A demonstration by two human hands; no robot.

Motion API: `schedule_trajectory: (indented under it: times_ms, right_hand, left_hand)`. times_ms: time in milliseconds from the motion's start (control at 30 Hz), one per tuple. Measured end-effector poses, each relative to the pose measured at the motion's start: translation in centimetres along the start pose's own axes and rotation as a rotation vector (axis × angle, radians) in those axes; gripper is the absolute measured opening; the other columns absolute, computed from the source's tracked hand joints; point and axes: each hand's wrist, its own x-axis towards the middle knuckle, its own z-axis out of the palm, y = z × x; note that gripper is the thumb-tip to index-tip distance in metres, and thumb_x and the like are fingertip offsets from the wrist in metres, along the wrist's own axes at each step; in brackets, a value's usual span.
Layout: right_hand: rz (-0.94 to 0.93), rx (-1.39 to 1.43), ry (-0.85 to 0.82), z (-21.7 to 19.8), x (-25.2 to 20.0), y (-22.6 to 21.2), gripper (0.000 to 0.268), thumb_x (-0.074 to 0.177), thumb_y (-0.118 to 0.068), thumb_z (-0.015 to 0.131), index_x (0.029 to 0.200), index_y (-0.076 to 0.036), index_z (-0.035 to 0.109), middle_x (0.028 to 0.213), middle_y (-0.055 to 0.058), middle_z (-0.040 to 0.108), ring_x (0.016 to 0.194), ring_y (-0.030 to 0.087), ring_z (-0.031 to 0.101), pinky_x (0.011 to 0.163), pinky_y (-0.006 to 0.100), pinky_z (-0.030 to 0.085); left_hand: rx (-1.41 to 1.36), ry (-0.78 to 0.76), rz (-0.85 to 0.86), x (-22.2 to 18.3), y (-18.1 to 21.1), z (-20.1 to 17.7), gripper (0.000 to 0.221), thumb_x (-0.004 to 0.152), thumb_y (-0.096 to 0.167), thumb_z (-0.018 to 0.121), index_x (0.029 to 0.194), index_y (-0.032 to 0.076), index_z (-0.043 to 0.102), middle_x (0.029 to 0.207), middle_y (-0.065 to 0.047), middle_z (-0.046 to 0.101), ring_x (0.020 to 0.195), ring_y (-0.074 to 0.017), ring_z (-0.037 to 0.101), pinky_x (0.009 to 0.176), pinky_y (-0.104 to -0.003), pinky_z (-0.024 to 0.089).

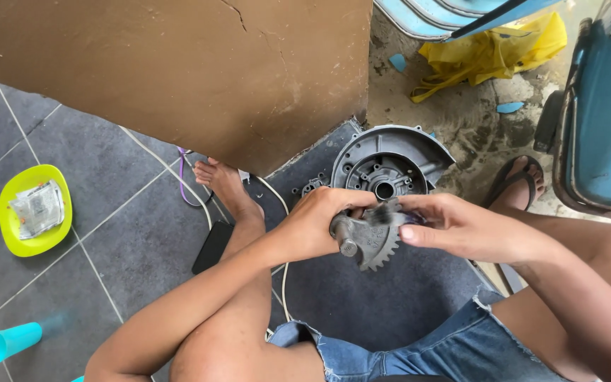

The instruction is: Cleaning a metal gear with a toothbrush and assembling it into a motorcycle engine casing

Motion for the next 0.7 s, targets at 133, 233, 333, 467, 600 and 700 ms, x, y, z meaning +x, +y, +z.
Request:
schedule_trajectory:
  times_ms: [133, 233, 333, 467, 600, 700]
  right_hand:
    - [-0.099, -0.087, -0.028, -3.4, -0.1, 3.5, 0.062, 0.091, -0.049, 0.061, 0.127, 0.000, 0.075, 0.111, 0.020, 0.085, 0.100, 0.025, 0.078, 0.093, 0.046, 0.058]
    - [-0.323, -0.372, 0.181, -2.2, -0.7, -0.4, 0.044, 0.090, -0.039, 0.067, 0.116, -0.004, 0.075, 0.077, 0.010, 0.080, 0.072, 0.017, 0.067, 0.068, 0.037, 0.054]
    - [-0.414, -0.475, 0.346, -2.8, -0.5, -0.8, 0.030, 0.082, -0.027, 0.078, 0.104, -0.006, 0.076, 0.073, 0.008, 0.074, 0.068, 0.020, 0.065, 0.068, 0.036, 0.054]
    - [-0.530, -0.678, 0.536, -3.5, 0.1, 0.4, 0.032, 0.079, -0.030, 0.086, 0.100, -0.009, 0.073, 0.085, 0.006, 0.067, 0.082, 0.024, 0.063, 0.077, 0.035, 0.049]
    - [-0.430, -0.431, 0.369, -2.6, 1.7, 3.6, 0.025, 0.091, -0.030, 0.072, 0.105, -0.010, 0.072, 0.086, 0.006, 0.065, 0.082, 0.019, 0.062, 0.077, 0.036, 0.053]
    - [-0.287, -0.275, 0.181, -0.4, 3.6, 9.1, 0.029, 0.092, -0.029, 0.074, 0.105, -0.005, 0.066, 0.083, 0.012, 0.063, 0.075, 0.023, 0.061, 0.067, 0.044, 0.055]
  left_hand:
    - [-0.078, 0.005, 0.015, -0.3, 1.2, -0.5, 0.035, 0.065, 0.008, 0.066, 0.099, 0.016, 0.062, 0.062, -0.003, 0.052, 0.062, -0.0220, 0.053, 0.067, -0.034, 0.048]
    - [-0.205, -0.001, 0.042, -0.5, 0.9, -0.6, 0.059, 0.062, -0.001, 0.062, 0.119, 0.015, 0.059, 0.064, 0.007, 0.037, 0.063, -0.0171, 0.049, 0.072, -0.025, 0.044]
    - [-0.283, 0.008, 0.061, -0.6, 0.4, -0.9, 0.058, 0.063, -0.001, 0.063, 0.119, 0.013, 0.061, 0.064, 0.007, 0.040, 0.063, -0.0132, 0.048, 0.070, -0.023, 0.042]
    - [-0.468, 0.008, 0.084, -1.0, -0.6, -1.4, 0.056, 0.065, -0.002, 0.064, 0.120, 0.009, 0.066, 0.064, 0.009, 0.046, 0.064, -0.0046, 0.047, 0.064, -0.019, 0.038]
    - [-0.529, 0.060, 0.057, -1.6, -3.5, 0.3, 0.059, 0.065, -0.004, 0.066, 0.123, 0.006, 0.066, 0.069, 0.006, 0.053, 0.068, -0.0041, 0.050, 0.066, -0.018, 0.039]
    - [-0.517, 0.133, 0.016, -1.6, -6.6, 2.3, 0.064, 0.064, -0.007, 0.068, 0.127, 0.005, 0.064, 0.076, 0.000, 0.060, 0.073, -0.0079, 0.054, 0.072, -0.020, 0.044]
